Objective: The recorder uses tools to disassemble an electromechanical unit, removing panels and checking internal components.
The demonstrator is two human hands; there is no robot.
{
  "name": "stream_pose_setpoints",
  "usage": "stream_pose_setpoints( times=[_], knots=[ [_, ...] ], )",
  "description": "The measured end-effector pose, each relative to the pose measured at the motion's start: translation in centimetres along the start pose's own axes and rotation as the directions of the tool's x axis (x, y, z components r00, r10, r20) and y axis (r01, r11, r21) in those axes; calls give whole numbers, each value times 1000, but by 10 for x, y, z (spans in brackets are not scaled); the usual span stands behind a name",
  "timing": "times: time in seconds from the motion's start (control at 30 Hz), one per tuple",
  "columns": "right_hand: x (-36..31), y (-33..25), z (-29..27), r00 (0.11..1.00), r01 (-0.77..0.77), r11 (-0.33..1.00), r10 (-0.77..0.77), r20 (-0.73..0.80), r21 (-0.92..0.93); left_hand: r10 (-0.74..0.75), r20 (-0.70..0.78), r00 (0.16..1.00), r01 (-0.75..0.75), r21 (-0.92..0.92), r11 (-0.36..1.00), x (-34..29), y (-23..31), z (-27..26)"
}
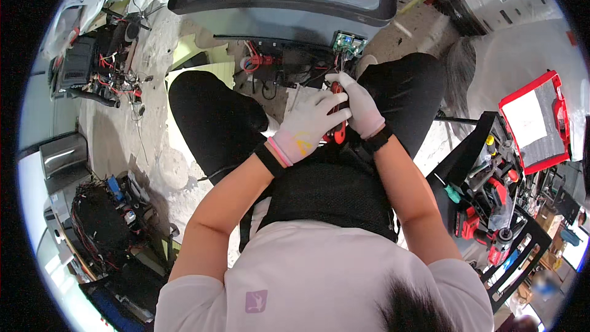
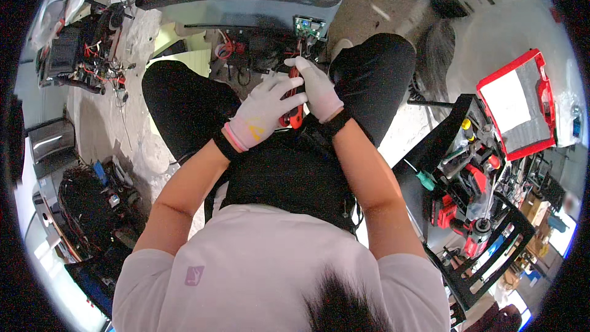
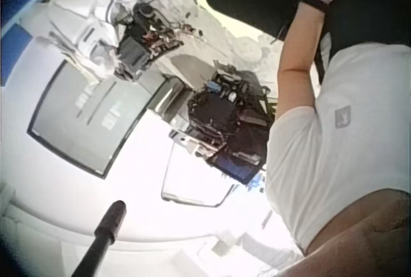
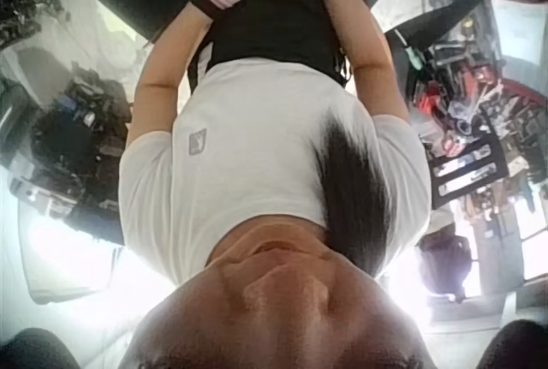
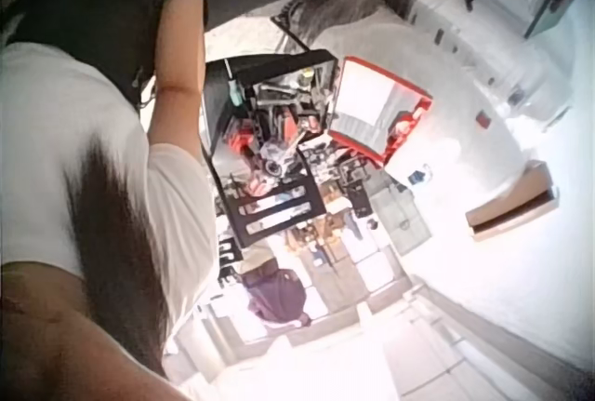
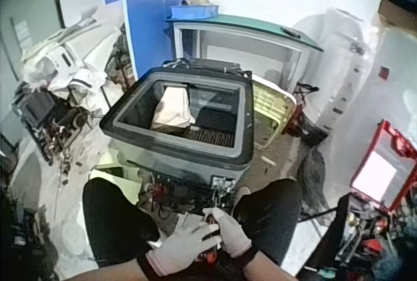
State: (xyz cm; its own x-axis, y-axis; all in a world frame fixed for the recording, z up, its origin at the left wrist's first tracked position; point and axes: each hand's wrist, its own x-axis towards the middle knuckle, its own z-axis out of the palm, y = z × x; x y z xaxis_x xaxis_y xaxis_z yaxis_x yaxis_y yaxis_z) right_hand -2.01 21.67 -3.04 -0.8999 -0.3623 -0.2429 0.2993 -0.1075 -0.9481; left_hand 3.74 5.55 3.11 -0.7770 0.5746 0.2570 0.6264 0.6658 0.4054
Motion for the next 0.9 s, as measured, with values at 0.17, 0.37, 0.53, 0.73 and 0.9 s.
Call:
stream_pose_setpoints(
  times=[0.17, 0.37, 0.53, 0.73, 0.9],
  knots=[
    [3, 4, 0, 968, -202, 968, 221, -121, 148, -190, -78, 979, 170, -208, 963, -11, -10, 11],
    [3, 18, -3, 935, -336, 939, 341, -95, 68, -487, 315, 815, 577, -520, 630, -19, -12, 7],
    [14, 71, -22, 974, -225, 974, 225, -38, 14, -478, 456, 751, 655, -414, 632, -17, -18, 16],
    [13, 55, -10, 975, -219, 975, 220, -22, 22, -492, 516, 701, 710, -438, 552, -11, -11, 2],
    [5, 3, 2, 937, -317, 945, 325, -130, 79, -418, 524, 742, 631, -334, 700, -6, -48, -15]
  ],
)
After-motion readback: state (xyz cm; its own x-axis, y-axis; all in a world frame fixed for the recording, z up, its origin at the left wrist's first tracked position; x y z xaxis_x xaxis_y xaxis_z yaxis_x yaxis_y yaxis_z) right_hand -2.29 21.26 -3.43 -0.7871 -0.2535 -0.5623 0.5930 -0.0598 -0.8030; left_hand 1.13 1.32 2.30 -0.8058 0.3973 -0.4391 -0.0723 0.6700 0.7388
